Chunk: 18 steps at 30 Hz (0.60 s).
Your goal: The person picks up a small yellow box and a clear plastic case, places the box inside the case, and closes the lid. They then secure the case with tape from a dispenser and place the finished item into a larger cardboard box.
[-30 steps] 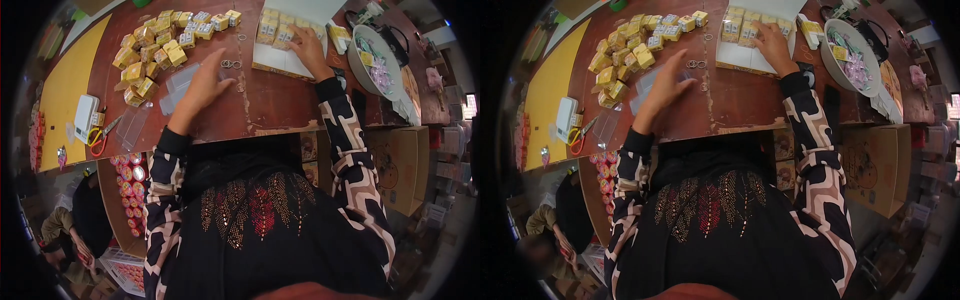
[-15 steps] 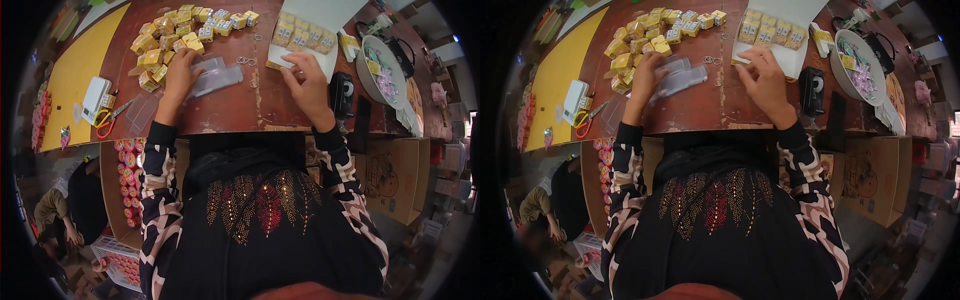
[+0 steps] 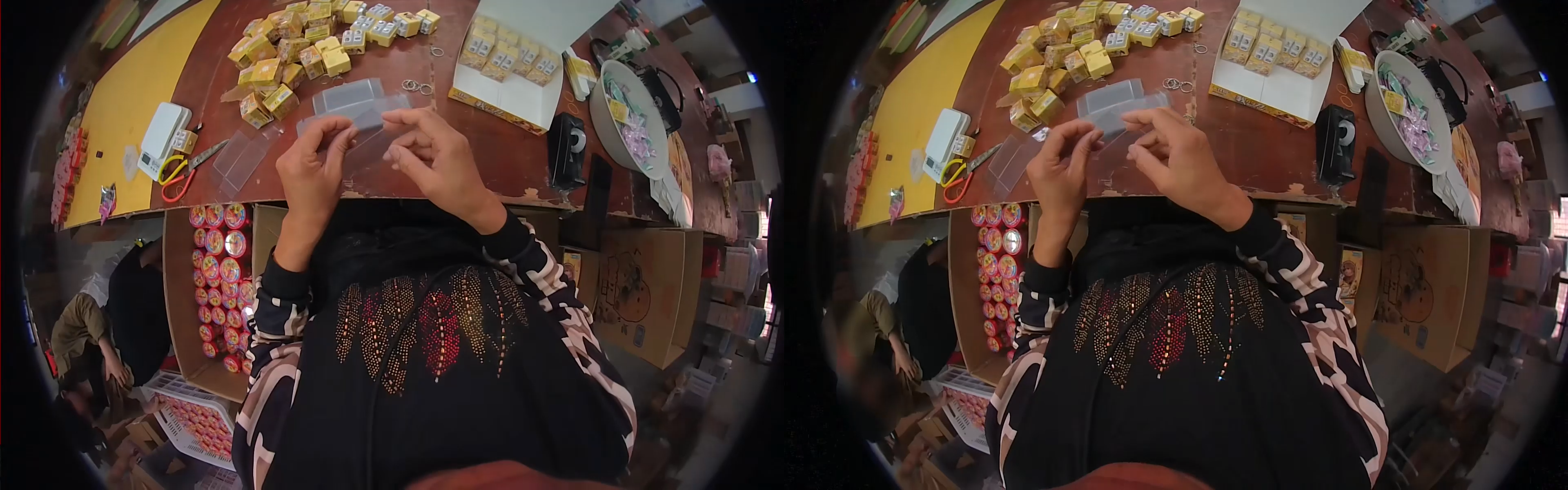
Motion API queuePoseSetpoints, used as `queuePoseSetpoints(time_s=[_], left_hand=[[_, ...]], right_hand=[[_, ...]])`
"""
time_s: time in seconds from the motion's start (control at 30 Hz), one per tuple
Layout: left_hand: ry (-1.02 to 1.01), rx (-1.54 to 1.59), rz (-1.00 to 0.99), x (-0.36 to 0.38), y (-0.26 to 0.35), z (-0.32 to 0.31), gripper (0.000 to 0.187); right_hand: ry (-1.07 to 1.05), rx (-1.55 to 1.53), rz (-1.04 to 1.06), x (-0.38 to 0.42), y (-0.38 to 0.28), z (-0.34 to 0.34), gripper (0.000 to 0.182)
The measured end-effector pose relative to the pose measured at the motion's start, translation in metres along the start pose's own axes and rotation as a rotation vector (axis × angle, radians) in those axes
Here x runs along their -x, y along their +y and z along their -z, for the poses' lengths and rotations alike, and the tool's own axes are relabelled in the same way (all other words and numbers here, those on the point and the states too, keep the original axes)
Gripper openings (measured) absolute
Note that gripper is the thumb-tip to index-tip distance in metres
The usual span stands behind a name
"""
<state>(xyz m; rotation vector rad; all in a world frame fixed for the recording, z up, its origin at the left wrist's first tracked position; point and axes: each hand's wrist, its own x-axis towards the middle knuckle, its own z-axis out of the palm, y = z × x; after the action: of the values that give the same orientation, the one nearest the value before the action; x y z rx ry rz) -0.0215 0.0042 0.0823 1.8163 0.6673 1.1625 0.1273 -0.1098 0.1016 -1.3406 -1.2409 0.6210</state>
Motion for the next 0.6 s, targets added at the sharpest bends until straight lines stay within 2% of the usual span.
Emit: queuePoseSetpoints(time_s=[0.13, 0.17, 0.23, 0.3, 0.37, 0.4, 0.47, 0.5, 0.57, 0.6], left_hand=[[0.017, -0.168, -0.2, 0.011, 0.006, -0.002, 0.011], [0.019, -0.218, -0.269, 0.014, 0.008, -0.002, 0.011], [-0.026, -0.262, -0.31, 0.02, 0.015, -0.002, 0.013], [-0.071, -0.309, -0.346, 0.025, 0.022, -0.001, 0.015], [-0.233, -0.434, -0.418, 0.029, 0.03, 0.002, 0.033], [-0.234, -0.436, -0.411, 0.03, 0.034, 0.006, 0.033], [-0.559, -0.192, 0.029, 0.03, 0.041, 0.02, 0.052], [-0.556, -0.196, 0.036, 0.029, 0.043, 0.025, 0.052], [-0.694, -0.083, 0.148, 0.025, 0.045, 0.033, 0.063], [-0.694, -0.085, 0.15, 0.026, 0.042, 0.032, 0.063]], right_hand=[[-0.126, -0.138, -0.263, 0.001, -0.019, 0.014, 0.029], [-0.126, -0.135, -0.268, 0.003, -0.021, 0.018, 0.029], [-0.232, -0.155, -0.327, 0.006, -0.022, 0.023, 0.024], [-0.248, -0.146, -0.36, 0.007, -0.02, 0.026, 0.022], [-0.265, -0.142, -0.395, 0.012, -0.021, 0.026, 0.02], [-0.261, -0.162, -0.361, 0.015, -0.023, 0.026, 0.014], [-0.264, -0.187, -0.33, 0.018, -0.024, 0.028, 0.009], [-0.317, -0.134, -0.281, 0.019, -0.024, 0.029, 0.008], [-0.369, -0.085, -0.229, 0.019, -0.026, 0.031, 0.009], [-0.412, -0.057, -0.214, 0.019, -0.028, 0.033, 0.014]])
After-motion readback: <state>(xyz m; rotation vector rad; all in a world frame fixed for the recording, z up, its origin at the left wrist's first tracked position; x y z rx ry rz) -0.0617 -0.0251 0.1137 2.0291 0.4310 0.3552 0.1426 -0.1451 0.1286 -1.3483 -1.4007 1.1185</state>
